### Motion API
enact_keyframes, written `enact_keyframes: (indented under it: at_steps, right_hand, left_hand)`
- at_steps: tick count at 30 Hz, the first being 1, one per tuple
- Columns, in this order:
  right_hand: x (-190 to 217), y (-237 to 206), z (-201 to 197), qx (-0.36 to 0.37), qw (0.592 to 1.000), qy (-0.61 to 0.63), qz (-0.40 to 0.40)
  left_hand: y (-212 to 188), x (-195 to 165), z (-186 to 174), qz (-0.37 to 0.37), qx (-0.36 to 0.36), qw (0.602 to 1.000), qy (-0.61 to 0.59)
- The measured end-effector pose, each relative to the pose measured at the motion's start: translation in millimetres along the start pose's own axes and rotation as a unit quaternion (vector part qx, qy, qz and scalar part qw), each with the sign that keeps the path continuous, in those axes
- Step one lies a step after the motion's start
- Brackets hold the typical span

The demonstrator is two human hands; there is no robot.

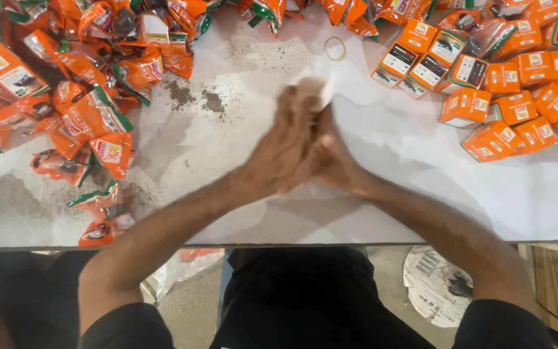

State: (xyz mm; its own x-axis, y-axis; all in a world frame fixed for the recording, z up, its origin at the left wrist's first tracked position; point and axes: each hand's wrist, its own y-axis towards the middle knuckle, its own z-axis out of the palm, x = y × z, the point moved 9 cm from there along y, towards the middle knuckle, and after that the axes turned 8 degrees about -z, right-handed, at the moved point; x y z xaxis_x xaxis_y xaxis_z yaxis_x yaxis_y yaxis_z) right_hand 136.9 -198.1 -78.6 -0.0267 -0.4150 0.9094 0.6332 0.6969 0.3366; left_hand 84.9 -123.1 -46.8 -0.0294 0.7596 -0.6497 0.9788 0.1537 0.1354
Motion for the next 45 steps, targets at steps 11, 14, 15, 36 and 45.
enact_keyframes:
  at_steps: [11, 14, 15, 36, 45]
  right_hand:
    - [34.0, -17.0, -25.9, 0.102, 0.853, -0.489, -0.152]
    - [28.8, -18.1, -28.8, 0.102, 0.896, -0.425, -0.071]
    - [27.7, -18.9, -29.9, 0.1, 0.901, -0.42, -0.044]
    - [37.9, -30.7, -1.3, 0.07, 0.899, -0.426, -0.072]
    - [30.7, -38.3, -6.0, 0.037, 0.906, -0.416, -0.07]
  left_hand:
    - [138.0, 72.4, -51.2, 0.153, -0.105, 0.956, 0.229]
    - [115.3, 81.8, -39.3, 0.105, -0.016, 0.962, 0.25]
    - [100.5, 72.0, -44.9, 0.128, -0.023, 0.965, 0.229]
    - [-50.8, -23.6, -39.8, 0.18, -0.145, 0.967, 0.103]
    - [-22.7, 48.9, -2.1, -0.232, -0.001, 0.954, -0.19]
